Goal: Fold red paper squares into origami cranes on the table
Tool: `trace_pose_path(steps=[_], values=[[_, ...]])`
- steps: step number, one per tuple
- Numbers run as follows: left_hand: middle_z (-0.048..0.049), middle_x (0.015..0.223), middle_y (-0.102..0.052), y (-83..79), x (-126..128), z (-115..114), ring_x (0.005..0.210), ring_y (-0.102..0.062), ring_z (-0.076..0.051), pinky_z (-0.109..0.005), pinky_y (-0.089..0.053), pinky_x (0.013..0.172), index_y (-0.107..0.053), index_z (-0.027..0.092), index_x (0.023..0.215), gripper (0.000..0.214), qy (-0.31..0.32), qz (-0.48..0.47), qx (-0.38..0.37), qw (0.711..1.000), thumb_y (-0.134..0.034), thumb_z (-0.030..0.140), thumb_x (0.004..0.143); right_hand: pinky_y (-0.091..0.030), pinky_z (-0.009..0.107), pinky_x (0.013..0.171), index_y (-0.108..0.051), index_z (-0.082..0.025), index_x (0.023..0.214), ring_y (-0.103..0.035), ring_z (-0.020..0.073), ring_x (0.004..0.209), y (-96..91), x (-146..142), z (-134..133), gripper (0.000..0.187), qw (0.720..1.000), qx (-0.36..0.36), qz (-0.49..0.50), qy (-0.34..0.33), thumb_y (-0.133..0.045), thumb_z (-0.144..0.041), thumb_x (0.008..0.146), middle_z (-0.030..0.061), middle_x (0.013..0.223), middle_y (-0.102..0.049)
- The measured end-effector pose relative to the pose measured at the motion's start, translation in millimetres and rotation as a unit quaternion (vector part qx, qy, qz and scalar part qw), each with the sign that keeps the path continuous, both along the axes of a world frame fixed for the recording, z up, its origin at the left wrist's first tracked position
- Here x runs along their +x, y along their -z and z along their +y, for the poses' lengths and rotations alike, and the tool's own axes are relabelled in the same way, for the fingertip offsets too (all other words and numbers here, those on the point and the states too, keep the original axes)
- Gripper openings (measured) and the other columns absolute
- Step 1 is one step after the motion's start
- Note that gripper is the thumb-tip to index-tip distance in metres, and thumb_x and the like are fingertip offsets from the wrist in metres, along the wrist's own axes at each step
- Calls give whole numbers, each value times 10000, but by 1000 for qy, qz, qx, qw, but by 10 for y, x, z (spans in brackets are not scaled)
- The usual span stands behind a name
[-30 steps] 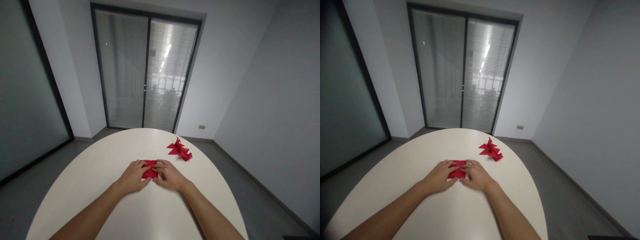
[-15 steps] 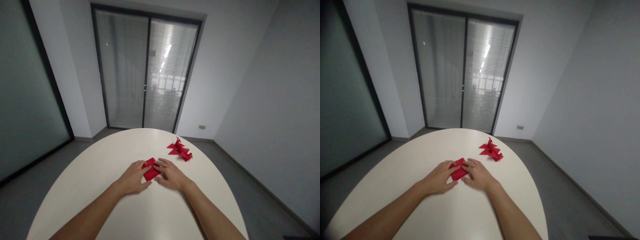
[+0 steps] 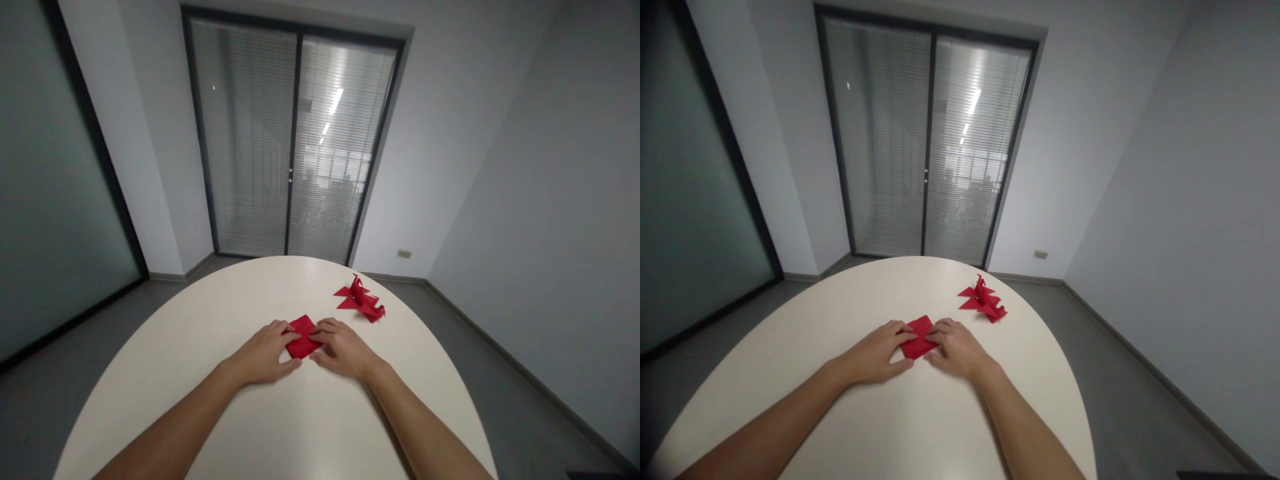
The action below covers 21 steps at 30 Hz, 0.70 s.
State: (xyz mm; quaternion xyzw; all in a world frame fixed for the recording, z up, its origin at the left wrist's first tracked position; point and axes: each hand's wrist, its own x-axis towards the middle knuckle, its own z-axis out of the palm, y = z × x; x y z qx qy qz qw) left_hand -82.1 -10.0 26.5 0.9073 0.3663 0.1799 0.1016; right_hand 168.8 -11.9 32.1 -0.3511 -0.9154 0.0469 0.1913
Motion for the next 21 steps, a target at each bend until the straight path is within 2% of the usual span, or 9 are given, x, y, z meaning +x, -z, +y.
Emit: trace_pose_path(steps=[8, 14, 21], values=[[-90, 1166, -650, 86, 34, 71, 1119, -565, -257, -386, -463, 1004, -681, 238, 1251, 353, -1, -26, -12, 1000, -536, 430, 993, -465, 364, 951, -724, -219, 1173, -630, 230, 1050, 44, -20, -3, 247, 1000, -17, 19, -9, -607, -285, 966, 77, 1117, -745], [-78, 1129, -669, 60, 57, 59, 1090, -572, -249, -379, -460, 978, -688, 243, 1206, 319, -12, -24, -2, 1000, -474, 401, 1030, -466, 340, 928, -727, -214, 1120, -653, 221, 1010, 45, -40, -4, 209, 1000, -23, 19, -5, -577, -254, 979, 56, 1075, -761], [-73, 965, -702, 55, 124, 60, 915, -618, -236, -359, -464, 840, -656, 192, 927, 312, -65, -12, 13, 998, -427, 372, 1039, -475, 323, 888, -723, -202, 1039, -654, 214, 961, 78, -26, 20, 178, 998, -37, 31, 28, -554, -229, 989, 55, 1012, -759]])
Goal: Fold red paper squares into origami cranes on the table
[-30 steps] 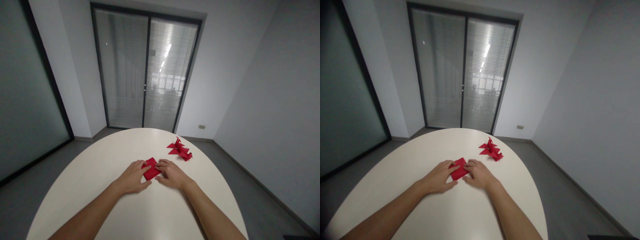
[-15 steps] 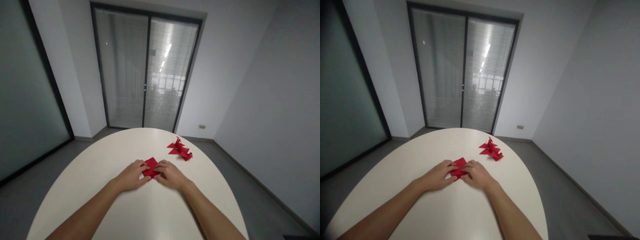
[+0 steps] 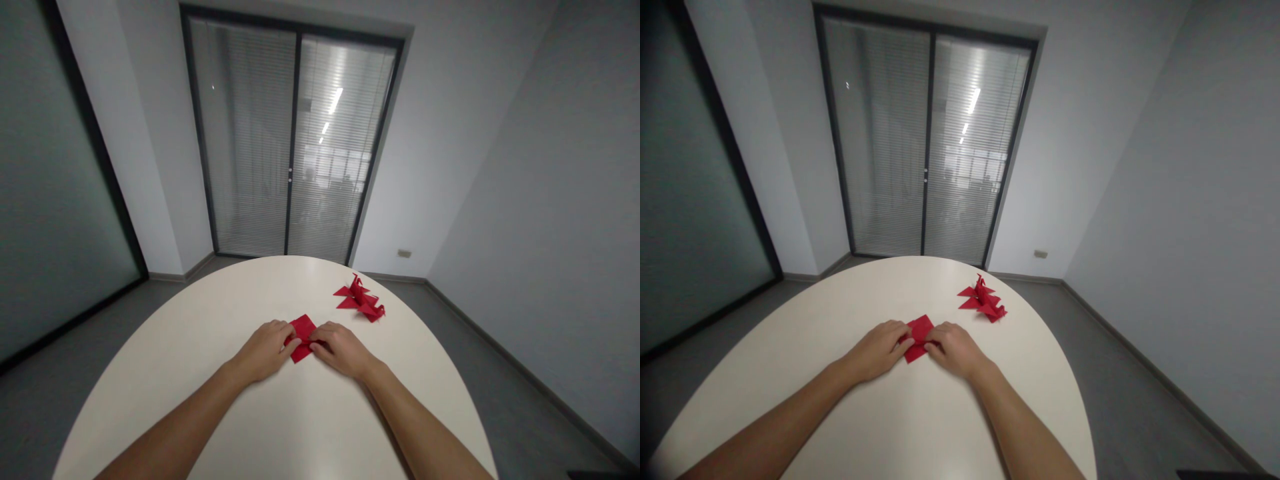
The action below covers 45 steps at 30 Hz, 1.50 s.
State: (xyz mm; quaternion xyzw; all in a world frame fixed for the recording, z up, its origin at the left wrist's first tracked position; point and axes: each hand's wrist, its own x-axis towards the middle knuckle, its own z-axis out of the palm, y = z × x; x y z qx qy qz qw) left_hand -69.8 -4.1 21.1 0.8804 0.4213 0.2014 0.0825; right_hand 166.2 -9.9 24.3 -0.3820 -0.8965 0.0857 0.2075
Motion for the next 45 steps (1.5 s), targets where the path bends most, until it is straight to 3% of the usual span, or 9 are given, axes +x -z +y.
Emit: trace_pose_path(steps=[9, 16, 23, 39, 45], values=[[-89, 969, -709, 65, 75, 37, 922, -629, -234, -350, -464, 837, -649, 186, 908, 348, -51, -3, 8, 999, -348, 298, 1044, -474, 310, 813, -713, -184, 960, -615, 199, 876, 47, -40, 13, 178, 998, -13, 44, 46, -543, -214, 998, 64, 916, -711], [-75, 976, -693, 92, 91, 36, 926, -633, -234, -335, -473, 816, -633, 197, 970, 180, -80, -22, -2, 997, -458, 237, 988, -485, 347, 924, -679, -193, 1235, -640, 217, 1013, 159, -30, 76, 308, 996, -18, 75, 49, -510, -142, 983, 87, 1109, -732], [-92, 1173, -698, 140, 81, 55, 1085, -628, -244, -364, -476, 956, -617, 195, 1205, 260, -65, -47, -1, 997, -511, 196, 967, -488, 361, 945, -682, -197, 1212, -641, 220, 1034, 156, -51, 71, 313, 995, -19, 84, 50, -534, -112, 950, 87, 1126, -728], [-96, 1100, -689, 26, 104, -33, 1020, -613, -268, -405, -496, 894, -730, 247, 1189, 315, -21, 52, 35, 998, -491, 219, 986, -501, 327, 879, -717, -209, 1152, -627, 204, 966, 135, -59, 66, 303, 997, -2, 54, 57, -523, -91, 953, 73, 1024, -705], [-86, 1102, -704, 14, 97, -20, 1017, -630, -253, -396, -499, 911, -741, 262, 1157, 300, -26, 63, 42, 997, -503, 205, 983, -484, 376, 1005, -711, -219, 1233, -622, 237, 1131, 35, -93, -11, 375, 1000, 31, -3, 4, -528, -99, 929, 89, 1245, -698]])
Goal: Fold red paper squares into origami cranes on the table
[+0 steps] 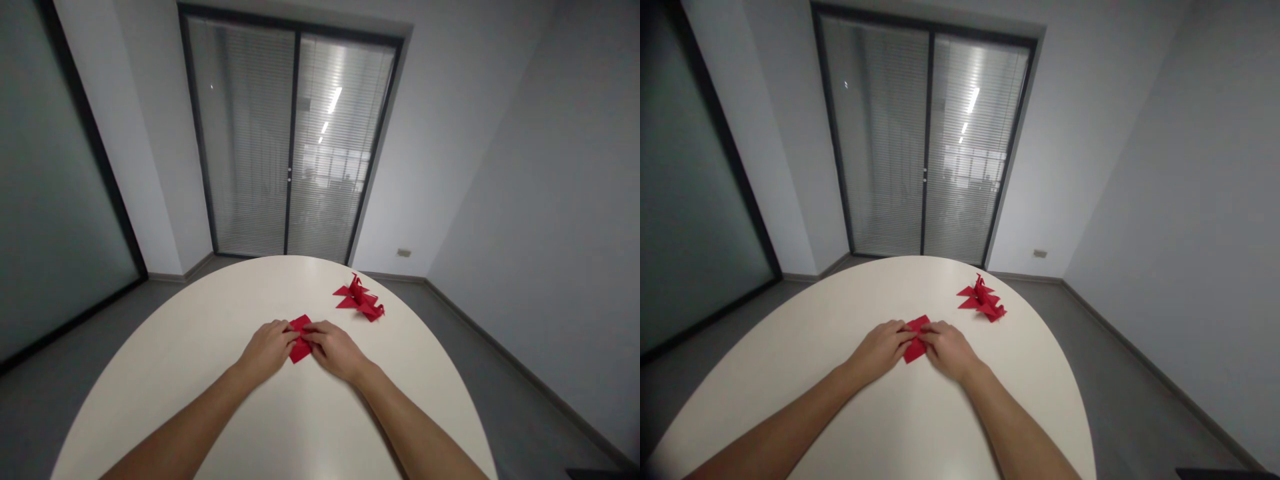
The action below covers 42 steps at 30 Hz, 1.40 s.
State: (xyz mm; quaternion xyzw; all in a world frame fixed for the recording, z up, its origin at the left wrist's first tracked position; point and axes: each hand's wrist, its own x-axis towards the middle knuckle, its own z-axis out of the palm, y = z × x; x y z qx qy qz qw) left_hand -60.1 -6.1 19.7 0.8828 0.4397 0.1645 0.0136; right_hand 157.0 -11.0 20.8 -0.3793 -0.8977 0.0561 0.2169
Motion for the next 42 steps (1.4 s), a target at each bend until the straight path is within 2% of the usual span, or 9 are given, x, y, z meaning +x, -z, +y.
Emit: trace_pose_path(steps=[3, 8, 14, 20, 24, 28, 32, 37, 42], values=[[-87, 1140, -717, 52, -21, 57, 1056, -639, -255, -408, -500, 952, -748, 249, 1138, 309, 3, -11, 7, 1000, -499, 164, 975, -471, 405, 1051, -677, -209, 1285, -623, 244, 1193, -64, -10, -36, 377, 999, -18, -15, -42, -497, -142, 960, 96, 1299, -693], [-78, 1300, -694, 134, -48, 136, 1180, -636, -260, -424, -478, 1039, -744, 232, 1150, 355, 35, -25, 11, 999, -507, 81, 933, -452, 391, 1084, -665, -204, 1277, -631, 240, 1207, -114, 13, -43, 341, 997, -31, -13, -63, -503, -195, 977, 91, 1293, -700], [-57, 1212, -747, 99, -49, 80, 1080, -689, -252, -430, -497, 994, -744, 226, 1150, 329, 39, -20, 14, 999, -512, 117, 943, -495, 353, 973, -742, -222, 1030, -689, 235, 1048, -153, 120, -10, 224, 996, -42, -47, -59, -536, -205, 942, 58, 1072, -767], [-64, 1217, -746, 90, -51, 67, 1085, -693, -255, -420, -511, 993, -746, 215, 1168, 313, 40, -23, 4, 999, -511, 169, 966, -496, 357, 924, -750, -203, 803, -707, 251, 964, -235, 253, 22, 231, 996, -2, -76, -44, -559, -231, 930, 67, 818, -764], [-60, 1243, -735, 156, -69, 125, 1117, -682, -244, -412, -507, 1015, -732, 222, 1194, 329, 57, -40, 0, 998, -483, 174, 984, -482, 366, 967, -764, -198, 974, -692, 238, 1030, -206, 191, 3, 246, 997, 32, -51, -44, -519, -219, 952, 89, 1007, -779], [-50, 1264, -726, 234, -78, 188, 1212, -637, -245, -420, -473, 1064, -718, 226, 1211, 335, 100, -53, 2, 994, -486, 147, 983, -462, 374, 1013, -726, -187, 1143, -663, 239, 1115, -140, 76, -25, 276, 994, 32, -57, -89, -554, -259, 939, 101, 1178, -746], [-50, 1263, -722, 211, -58, 170, 1232, -598, -262, -440, -467, 1041, -734, 226, 1159, 320, 90, -34, 21, 995, -529, 96, 951, -489, 331, 907, -750, -192, 1013, -696, 227, 979, -148, 74, -30, 215, 993, 2, -73, -90, -561, -255, 933, 83, 1027, -777], [-61, 1186, -738, 144, -29, 125, 1086, -647, -248, -418, -491, 927, -739, 204, 1091, 282, 72, -13, 21, 997, -535, 73, 948, -470, 276, 765, -739, -194, 814, -694, 195, 800, -193, 137, -36, 175, 995, -29, -65, -63, -587, -220, 897, 56, 860, -772], [-55, 1211, -740, 133, -41, 115, 1100, -671, -240, -434, -468, 983, -720, 205, 1139, 330, 83, -17, 6, 996, -520, 44, 932, -460, 266, 740, -723, -189, 781, -667, 170, 727, -161, 121, -61, 152, 996, -57, -20, -69, -598, -166, 864, 30, 787, -749]])
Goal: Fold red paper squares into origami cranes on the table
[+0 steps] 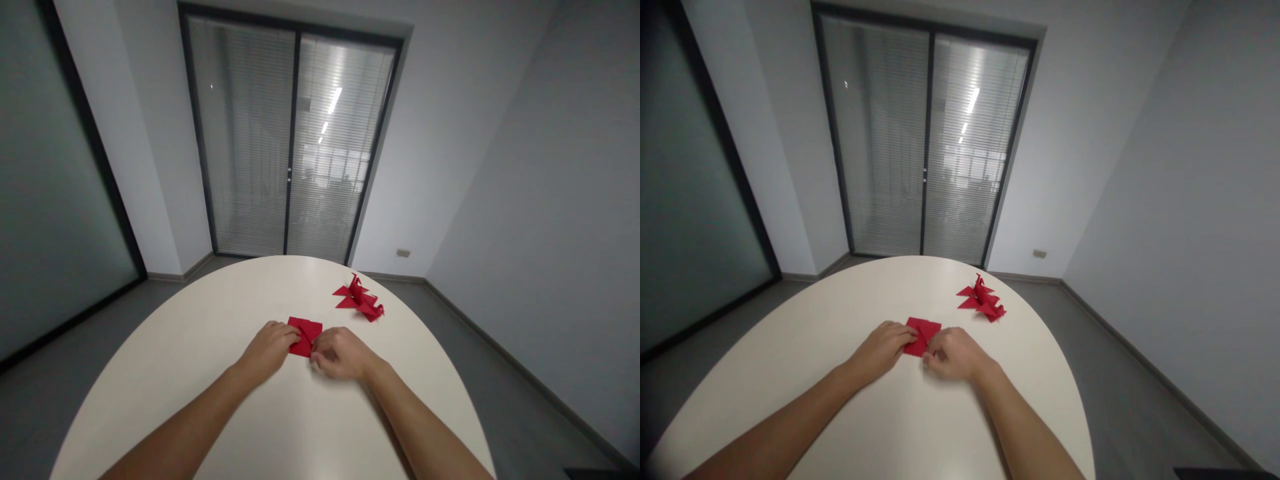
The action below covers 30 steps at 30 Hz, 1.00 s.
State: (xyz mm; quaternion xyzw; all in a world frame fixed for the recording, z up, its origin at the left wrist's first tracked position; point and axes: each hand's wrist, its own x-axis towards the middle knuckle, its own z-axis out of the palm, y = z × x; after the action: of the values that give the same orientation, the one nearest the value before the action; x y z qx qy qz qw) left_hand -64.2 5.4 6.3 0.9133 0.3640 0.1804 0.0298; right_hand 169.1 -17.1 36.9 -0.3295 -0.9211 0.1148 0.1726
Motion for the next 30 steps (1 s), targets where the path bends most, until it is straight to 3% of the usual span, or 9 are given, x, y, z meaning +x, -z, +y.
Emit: trace_pose_path(steps=[2, 5, 8, 12, 16, 24, 27, 30], values=[[-61, 1242, -730, -11, -3, -20, 1145, -660, -240, -453, -440, 1046, -710, 208, 1163, 346, 7, -7, -4, 1000, -517, 48, 923, -475, 265, 770, -743, -199, 895, -674, 171, 787, 38, -18, 8, 175, 999, -19, 47, 7, -582, -136, 867, 28, 878, -762], [-68, 1288, -706, -41, -1, -64, 1202, -635, -236, -493, -383, 1126, -683, 216, 1213, 344, 16, -18, -12, 1000, -496, 100, 950, -497, 276, 834, -717, -232, 1134, -674, 173, 907, 103, -35, 50, 351, 988, -44, 137, 48, -520, -81, 887, 36, 1062, -749], [-71, 1311, -686, -70, 7, -103, 1214, -623, -231, -502, -372, 1146, -656, 227, 1243, 304, 20, -31, -26, 999, -486, 196, 993, -508, 298, 873, -695, -234, 1189, -663, 186, 963, 154, -25, 105, 414, 980, -59, 174, 70, -534, -46, 858, 53, 1093, -720], [-79, 1253, -692, -87, 46, -136, 1178, -625, -237, -469, -414, 1111, -659, 210, 1152, 234, 10, -48, -38, 998, -487, 283, 1012, -503, 360, 944, -663, -233, 1270, -645, 224, 1039, 195, 2, 145, 476, 984, -50, 154, 71, -628, -80, 820, 78, 1154, -700], [-85, 1135, -695, -74, 132, -173, 1081, -640, -257, -444, -471, 1020, -648, 195, 1043, 170, -43, -55, -37, 997, -520, 291, 984, -471, 434, 1029, -632, -215, 1339, -615, 282, 1158, 223, 21, 155, 537, 990, -29, 119, 63, -704, -181, 807, 117, 1269, -679], [-89, 1104, -675, -10, 210, -216, 1034, -646, -263, -416, -496, 959, -608, 192, 1104, 238, -90, -76, -44, 992, -614, 274, 881, -366, 559, 1135, -535, -160, 1459, -474, 377, 1371, 300, 82, 175, 714, 996, -33, 67, 49, -727, -319, 790, 183, 1436, -578], [-96, 1144, -675, 12, 203, -208, 1072, -644, -269, -427, -495, 989, -610, 192, 1141, 285, -81, -87, -45, 992, -620, 271, 867, -365, 561, 1132, -536, -161, 1456, -477, 382, 1357, 294, 76, 164, 726, 996, -29, 69, 49, -738, -331, 780, 173, 1414, -596], [-111, 1256, -658, 37, 193, -198, 1168, -624, -285, -446, -475, 1048, -620, 201, 1172, 328, -75, -100, -44, 991, -636, 279, 854, -442, 499, 1058, -561, -191, 1426, -567, 333, 1231, 257, 65, 149, 637, 994, -30, 87, 56, -718, -329, 824, 144, 1321, -654]])
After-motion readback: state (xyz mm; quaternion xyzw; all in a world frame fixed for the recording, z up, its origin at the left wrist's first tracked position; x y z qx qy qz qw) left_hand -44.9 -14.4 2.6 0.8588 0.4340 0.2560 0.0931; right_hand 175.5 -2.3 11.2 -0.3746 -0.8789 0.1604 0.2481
